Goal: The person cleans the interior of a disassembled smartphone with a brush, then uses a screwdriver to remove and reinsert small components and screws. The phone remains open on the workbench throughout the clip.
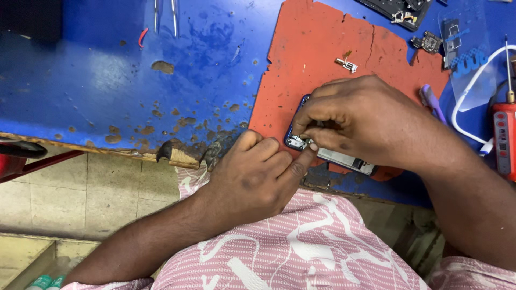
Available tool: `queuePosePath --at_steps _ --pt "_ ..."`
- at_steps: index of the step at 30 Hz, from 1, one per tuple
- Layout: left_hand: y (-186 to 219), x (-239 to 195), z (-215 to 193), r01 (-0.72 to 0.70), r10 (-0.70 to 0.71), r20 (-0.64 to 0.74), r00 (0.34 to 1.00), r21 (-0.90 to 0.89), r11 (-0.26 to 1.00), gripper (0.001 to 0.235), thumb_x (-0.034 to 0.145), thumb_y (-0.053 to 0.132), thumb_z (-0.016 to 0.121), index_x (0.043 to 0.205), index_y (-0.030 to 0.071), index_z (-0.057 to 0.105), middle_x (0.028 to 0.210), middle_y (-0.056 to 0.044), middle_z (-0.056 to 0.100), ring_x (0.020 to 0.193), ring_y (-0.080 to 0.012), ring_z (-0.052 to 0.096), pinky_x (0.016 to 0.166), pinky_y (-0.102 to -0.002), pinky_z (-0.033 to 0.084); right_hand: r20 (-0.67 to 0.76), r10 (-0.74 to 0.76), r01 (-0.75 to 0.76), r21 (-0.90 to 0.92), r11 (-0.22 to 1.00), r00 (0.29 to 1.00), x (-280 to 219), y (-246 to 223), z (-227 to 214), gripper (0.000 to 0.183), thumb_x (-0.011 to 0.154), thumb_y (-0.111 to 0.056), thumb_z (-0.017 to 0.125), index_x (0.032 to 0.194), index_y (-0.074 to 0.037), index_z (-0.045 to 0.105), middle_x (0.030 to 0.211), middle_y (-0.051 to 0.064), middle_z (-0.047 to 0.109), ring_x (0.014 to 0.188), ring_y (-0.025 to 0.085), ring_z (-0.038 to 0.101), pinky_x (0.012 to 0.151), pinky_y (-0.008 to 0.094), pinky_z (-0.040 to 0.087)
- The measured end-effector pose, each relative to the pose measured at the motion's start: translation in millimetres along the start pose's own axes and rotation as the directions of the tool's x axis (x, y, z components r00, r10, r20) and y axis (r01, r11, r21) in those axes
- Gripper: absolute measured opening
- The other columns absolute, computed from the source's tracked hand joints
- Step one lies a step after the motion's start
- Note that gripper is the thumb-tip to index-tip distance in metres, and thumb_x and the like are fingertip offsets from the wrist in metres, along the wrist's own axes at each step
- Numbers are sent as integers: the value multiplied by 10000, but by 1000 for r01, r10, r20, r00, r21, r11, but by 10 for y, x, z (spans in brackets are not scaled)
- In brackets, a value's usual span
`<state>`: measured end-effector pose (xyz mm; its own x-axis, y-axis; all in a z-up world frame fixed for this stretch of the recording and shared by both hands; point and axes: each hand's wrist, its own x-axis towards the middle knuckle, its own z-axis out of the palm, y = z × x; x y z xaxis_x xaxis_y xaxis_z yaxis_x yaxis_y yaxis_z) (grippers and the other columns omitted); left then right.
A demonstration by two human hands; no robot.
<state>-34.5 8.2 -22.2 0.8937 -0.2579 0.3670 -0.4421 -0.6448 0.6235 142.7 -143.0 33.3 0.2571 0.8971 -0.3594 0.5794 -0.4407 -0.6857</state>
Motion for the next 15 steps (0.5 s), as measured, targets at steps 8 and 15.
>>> queuePosePath --at_steps 8,15 --pt "-7 4 -23 -13 13 -13 1000 -5 1000 349 953 105 701 1265 -50 696 796 4 528 775 -163 498 713 -374 357 -100 -62 51 -115 992 993 -66 -101 64 149 773 -125 784 919 -100 768 811 59 717 763 257 703 663 380 557" --pt "-12 1 -69 26 -26 -4 1000 -106 994 338 906 80 720 1227 -26 718 773 10 508 754 -160 485 714 -373 352 -318 117 -109 43 993 941 -380 -36 66 148 839 -47 789 979 -50 740 923 51 753 741 128 732 597 260 564"
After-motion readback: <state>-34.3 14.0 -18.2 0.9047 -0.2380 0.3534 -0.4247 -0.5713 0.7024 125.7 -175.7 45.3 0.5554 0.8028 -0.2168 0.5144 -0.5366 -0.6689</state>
